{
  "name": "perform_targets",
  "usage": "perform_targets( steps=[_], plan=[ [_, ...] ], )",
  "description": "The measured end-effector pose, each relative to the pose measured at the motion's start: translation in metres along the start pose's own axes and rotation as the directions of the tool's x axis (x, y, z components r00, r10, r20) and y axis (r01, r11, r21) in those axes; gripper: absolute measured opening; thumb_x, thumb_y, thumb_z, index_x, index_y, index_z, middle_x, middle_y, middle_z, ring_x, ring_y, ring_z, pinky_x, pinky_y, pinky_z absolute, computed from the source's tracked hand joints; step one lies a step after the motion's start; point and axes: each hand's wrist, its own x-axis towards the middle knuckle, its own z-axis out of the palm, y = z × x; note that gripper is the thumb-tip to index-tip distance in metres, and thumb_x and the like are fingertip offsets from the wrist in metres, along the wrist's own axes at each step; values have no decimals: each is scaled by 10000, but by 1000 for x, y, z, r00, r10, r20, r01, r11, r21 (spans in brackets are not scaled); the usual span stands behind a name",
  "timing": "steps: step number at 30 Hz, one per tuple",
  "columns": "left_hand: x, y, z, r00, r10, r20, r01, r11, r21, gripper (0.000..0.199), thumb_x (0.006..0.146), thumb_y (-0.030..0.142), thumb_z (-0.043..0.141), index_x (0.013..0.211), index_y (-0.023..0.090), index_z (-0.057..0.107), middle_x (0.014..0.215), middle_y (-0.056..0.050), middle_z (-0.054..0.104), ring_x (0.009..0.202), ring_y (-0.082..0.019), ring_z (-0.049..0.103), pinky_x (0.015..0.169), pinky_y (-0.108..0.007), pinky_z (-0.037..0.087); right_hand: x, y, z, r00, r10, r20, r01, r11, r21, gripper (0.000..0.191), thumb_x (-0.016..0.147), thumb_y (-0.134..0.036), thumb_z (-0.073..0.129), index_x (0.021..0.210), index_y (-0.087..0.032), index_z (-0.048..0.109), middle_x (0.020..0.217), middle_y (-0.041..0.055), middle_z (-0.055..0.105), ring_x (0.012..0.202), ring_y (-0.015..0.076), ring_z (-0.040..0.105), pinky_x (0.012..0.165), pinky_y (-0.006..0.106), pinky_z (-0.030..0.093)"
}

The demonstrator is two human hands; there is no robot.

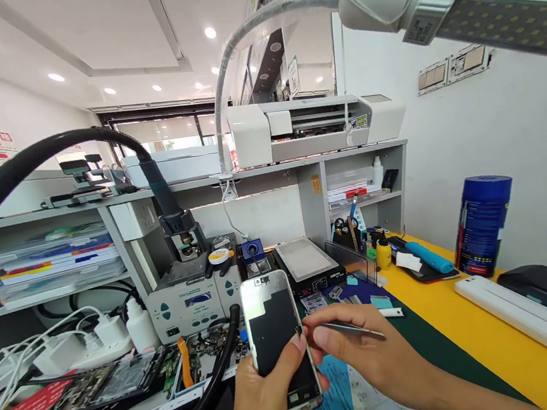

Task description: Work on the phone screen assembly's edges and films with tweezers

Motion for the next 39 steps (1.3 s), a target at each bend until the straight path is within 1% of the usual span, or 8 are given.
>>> perform_targets(
  steps=[4,11,18,22,25,31,34,39],
  plan=[
    [1,-7,1,1000,11,5,-12,997,80,448,716,536,705,800,96,710,534,-75,659,444,-153,529,380,-249,404,-1,3,5,989,77,124,-102,973,208,230,821,-344,727,937,-147,697,763,7,629,623,111,603,652,261,510],
    [2,-5,3,1000,-15,6,14,994,109,475,633,581,742,694,112,694,528,-77,666,421,-149,521,394,-257,420,1,7,5,990,95,106,-122,953,279,240,794,-331,751,940,-150,688,685,-13,614,552,108,595,569,238,485],
    [-10,-2,14,997,19,-75,-12,995,98,386,657,500,746,627,120,686,532,-71,663,396,-129,500,396,-240,406,-2,3,7,993,98,58,-109,967,231,244,766,-354,772,859,-153,671,680,-29,583,568,91,562,586,219,469],
    [-9,-3,15,993,57,-102,-45,992,118,401,629,510,765,529,145,634,479,-36,616,370,-130,490,382,-245,406,-4,4,7,995,81,51,-90,969,228,253,804,-371,738,945,-174,668,788,-14,580,618,92,555,625,239,471],
    [-7,-3,13,991,64,-120,-44,986,162,421,638,532,753,526,143,638,474,-37,616,374,-134,494,385,-247,406,-5,6,7,996,79,36,-84,978,189,293,819,-392,722,1006,-178,653,789,-11,582,633,105,563,642,259,480],
    [-2,-4,8,992,-38,-122,57,986,156,413,589,527,792,630,126,701,544,-82,687,448,-185,556,432,-288,460,-11,11,6,995,83,-47,-75,988,138,343,864,-470,643,1082,-205,630,791,-6,589,675,139,604,688,302,516],
    [-4,-4,8,992,-34,-123,49,991,121,429,607,542,778,659,121,709,551,-83,690,490,-204,586,479,-300,476,-14,12,6,999,38,-33,-35,994,100,318,888,-465,609,1094,-227,654,810,5,620,677,136,604,671,279,521],
    [-6,-4,9,988,24,-154,-5,992,124,401,601,519,793,646,130,702,559,-45,665,569,-198,584,550,-282,463,-17,13,5,998,-58,-33,55,995,-81,298,942,-430,532,1156,-273,667,859,32,680,729,155,617,632,245,512]
  ],
)
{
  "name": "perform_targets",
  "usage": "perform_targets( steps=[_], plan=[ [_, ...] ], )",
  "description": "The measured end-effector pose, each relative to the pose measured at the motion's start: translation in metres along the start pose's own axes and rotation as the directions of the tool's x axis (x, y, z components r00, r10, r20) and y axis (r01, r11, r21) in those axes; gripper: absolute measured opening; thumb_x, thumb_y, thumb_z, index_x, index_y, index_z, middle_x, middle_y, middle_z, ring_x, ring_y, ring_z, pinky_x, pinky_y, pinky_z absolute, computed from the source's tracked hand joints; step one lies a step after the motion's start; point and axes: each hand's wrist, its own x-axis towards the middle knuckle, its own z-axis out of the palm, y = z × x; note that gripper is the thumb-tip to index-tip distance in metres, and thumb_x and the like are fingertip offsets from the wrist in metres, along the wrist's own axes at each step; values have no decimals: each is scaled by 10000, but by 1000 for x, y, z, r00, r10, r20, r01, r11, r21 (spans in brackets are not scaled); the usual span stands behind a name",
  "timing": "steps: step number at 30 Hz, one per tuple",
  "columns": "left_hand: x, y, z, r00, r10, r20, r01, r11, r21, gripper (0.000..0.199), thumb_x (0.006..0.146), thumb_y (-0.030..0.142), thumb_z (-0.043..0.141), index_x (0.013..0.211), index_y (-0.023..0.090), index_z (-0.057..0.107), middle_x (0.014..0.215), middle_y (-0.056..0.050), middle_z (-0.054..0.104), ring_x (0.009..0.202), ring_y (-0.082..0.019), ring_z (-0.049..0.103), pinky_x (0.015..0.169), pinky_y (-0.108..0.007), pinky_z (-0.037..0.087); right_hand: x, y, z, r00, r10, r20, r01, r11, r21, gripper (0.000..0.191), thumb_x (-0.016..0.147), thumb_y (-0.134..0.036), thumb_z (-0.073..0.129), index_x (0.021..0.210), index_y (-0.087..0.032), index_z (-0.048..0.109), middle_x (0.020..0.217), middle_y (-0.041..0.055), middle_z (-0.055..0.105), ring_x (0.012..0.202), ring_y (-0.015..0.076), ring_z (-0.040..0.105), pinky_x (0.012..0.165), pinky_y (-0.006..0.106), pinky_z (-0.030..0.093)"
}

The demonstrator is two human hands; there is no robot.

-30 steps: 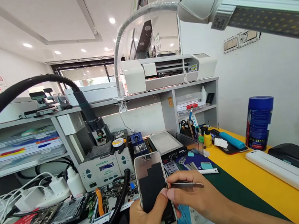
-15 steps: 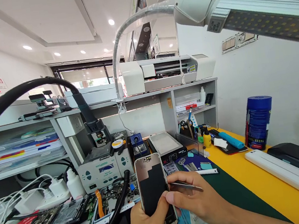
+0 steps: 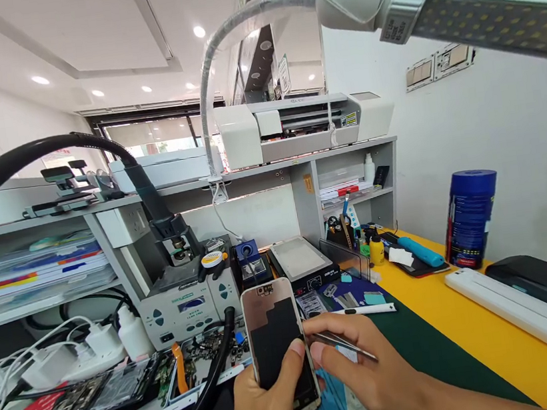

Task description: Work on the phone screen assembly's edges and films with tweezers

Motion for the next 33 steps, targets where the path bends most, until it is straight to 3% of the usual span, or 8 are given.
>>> perform_targets(
  steps=[10,17,23,26,33],
  plan=[
    [2,8,-8,996,-28,86,27,1000,4,342,691,471,748,757,135,739,642,-63,701,688,-230,639,641,-292,477,8,-7,4,1000,12,17,-12,1000,-14,264,956,-350,522,1091,-223,711,849,37,664,741,156,627,704,274,544],
    [-2,19,-6,997,-6,81,5,1000,16,283,659,410,770,750,143,738,660,-45,680,777,-264,648,689,-320,495,2,4,2,988,-131,-78,101,947,-304,259,922,-317,554,1120,-243,704,1044,69,710,948,234,648,692,273,550],
    [-2,17,-7,997,-26,76,27,999,-20,290,645,404,779,774,147,748,692,-54,692,727,-235,620,655,-310,492,0,-2,2,966,-253,-56,211,895,-394,283,918,-261,536,1161,-266,682,913,60,731,829,217,670,622,273,540],
    [-1,17,-7,996,-34,80,37,999,-39,289,624,403,796,737,143,743,677,-52,687,715,-225,616,645,-295,488,1,-7,1,944,-329,-19,286,844,-454,246,911,-234,531,1093,-253,695,873,59,723,770,203,661,647,286,531],
    [3,16,-7,997,-29,77,32,999,-36,274,659,382,781,756,128,747,710,-65,696,698,-202,598,636,-283,480,5,-6,-1,934,-349,74,340,811,-476,224,920,-204,511,1087,-191,659,868,62,693,756,176,637,705,285,505]
  ],
)
